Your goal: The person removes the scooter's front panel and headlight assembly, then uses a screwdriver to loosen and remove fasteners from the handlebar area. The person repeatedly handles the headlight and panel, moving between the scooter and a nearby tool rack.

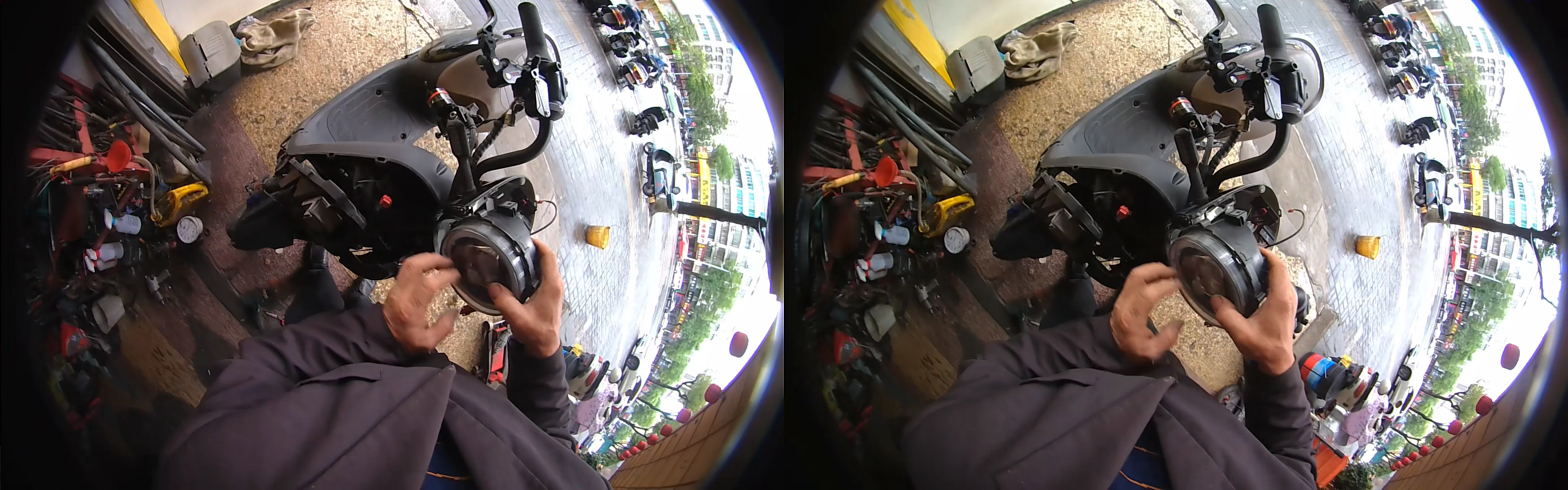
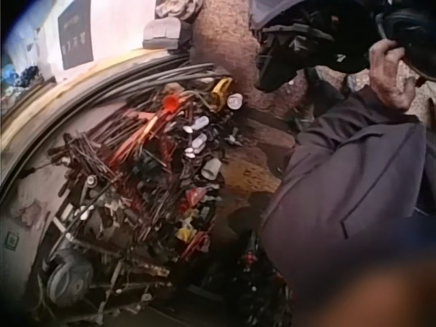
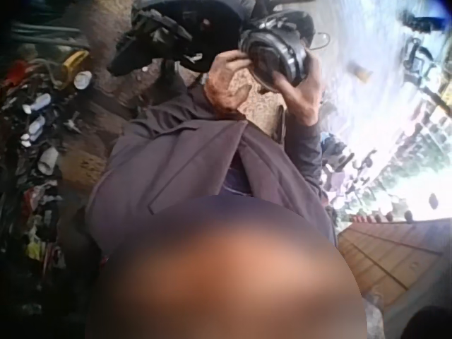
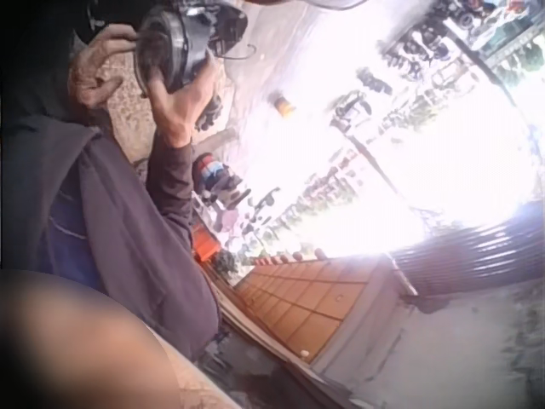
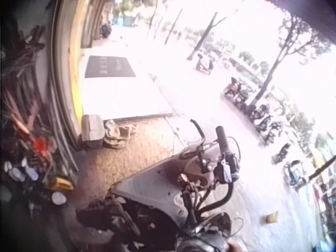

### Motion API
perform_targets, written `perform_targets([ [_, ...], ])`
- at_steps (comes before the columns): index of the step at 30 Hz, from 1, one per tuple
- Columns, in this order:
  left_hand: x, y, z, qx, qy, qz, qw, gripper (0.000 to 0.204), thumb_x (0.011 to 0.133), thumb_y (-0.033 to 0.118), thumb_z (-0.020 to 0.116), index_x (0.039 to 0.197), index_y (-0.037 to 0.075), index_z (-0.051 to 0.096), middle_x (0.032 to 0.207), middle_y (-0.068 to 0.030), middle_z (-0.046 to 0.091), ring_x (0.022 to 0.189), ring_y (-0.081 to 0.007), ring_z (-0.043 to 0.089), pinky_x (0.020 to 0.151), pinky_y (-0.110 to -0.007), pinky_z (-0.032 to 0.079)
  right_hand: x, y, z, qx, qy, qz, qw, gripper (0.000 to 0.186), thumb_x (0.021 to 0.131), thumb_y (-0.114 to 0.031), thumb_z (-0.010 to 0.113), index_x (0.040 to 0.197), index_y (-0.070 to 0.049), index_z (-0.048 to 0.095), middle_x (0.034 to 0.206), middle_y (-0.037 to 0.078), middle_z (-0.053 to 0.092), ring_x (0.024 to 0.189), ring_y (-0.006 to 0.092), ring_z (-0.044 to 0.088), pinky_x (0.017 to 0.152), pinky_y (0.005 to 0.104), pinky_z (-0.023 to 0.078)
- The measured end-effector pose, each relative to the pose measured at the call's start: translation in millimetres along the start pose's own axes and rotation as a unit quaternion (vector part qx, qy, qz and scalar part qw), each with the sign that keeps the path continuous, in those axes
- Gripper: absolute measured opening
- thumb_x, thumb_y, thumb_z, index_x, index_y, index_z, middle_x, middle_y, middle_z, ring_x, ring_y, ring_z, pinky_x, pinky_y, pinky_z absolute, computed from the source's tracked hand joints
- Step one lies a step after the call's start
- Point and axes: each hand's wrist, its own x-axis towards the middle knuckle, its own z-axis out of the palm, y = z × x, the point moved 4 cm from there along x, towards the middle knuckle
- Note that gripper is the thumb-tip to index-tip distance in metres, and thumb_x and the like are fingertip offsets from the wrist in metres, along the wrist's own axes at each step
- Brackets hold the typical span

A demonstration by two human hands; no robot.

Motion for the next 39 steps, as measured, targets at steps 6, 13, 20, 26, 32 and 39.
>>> perform_targets([
  [6,6,-54,4,-0.104,0.010,-0.248,0.963,0.079,0.081,0.015,0.073,0.145,-0.006,0.030,0.138,-0.0242,0.045,0.126,-0.0341,0.051,0.106,-0.040,0.042,2,5,6,-0.052,0.015,-0.011,0.998,0.073,0.062,-0.013,0.078,0.126,0.005,0.049,0.103,0.019,0.063,0.095,0.0277,0.063,0.088,0.0368,0.049],
  [13,11,-77,15,-0.288,-0.021,-0.285,0.914,0.090,0.083,0.023,0.073,0.148,-0.010,0.021,0.135,-0.0285,0.052,0.122,-0.0329,0.058,0.101,-0.037,0.048,3,9,15,-0.029,0.025,-0.019,0.999,0.075,0.063,-0.010,0.077,0.129,0.006,0.046,0.107,0.019,0.062,0.099,0.0287,0.063,0.092,0.0373,0.048],
  [20,12,-78,15,-0.233,-0.008,-0.285,0.930,0.090,0.077,0.025,0.076,0.144,-0.012,0.029,0.122,-0.0270,0.062,0.111,-0.0319,0.065,0.096,-0.037,0.051,5,13,30,-0.064,0.026,-0.043,0.997,0.074,0.063,-0.007,0.076,0.129,0.003,0.044,0.107,0.017,0.059,0.097,0.0262,0.060,0.090,0.0370,0.048],
  [26,22,-66,11,-0.228,-0.038,-0.304,0.924,0.088,0.076,0.016,0.076,0.145,-0.009,0.028,0.127,-0.0233,0.059,0.116,-0.0289,0.061,0.100,-0.039,0.049,4,19,36,-0.022,0.043,-0.024,0.999,0.076,0.062,-0.006,0.076,0.130,0.003,0.043,0.112,0.017,0.055,0.103,0.0251,0.057,0.093,0.0365,0.046],
  [32,25,-63,13,-0.238,-0.026,-0.325,0.915,0.093,0.073,0.018,0.080,0.144,-0.009,0.027,0.125,-0.0239,0.060,0.113,-0.0283,0.063,0.097,-0.039,0.051,6,17,34,-0.060,0.061,-0.076,0.993,0.074,0.061,-0.007,0.076,0.127,0.003,0.045,0.112,0.018,0.054,0.102,0.0305,0.057,0.093,0.0378,0.046],
  [39,20,-66,19,-0.301,-0.022,-0.319,0.898,0.093,0.080,0.024,0.076,0.148,-0.007,0.021,0.135,-0.0226,0.050,0.124,-0.0279,0.054,0.104,-0.040,0.045,8,20,32,-0.018,0.077,-0.093,0.993,0.074,0.061,-0.009,0.078,0.125,0.004,0.045,0.115,0.024,0.053,0.105,0.0399,0.057,0.093,0.0430,0.047],
])
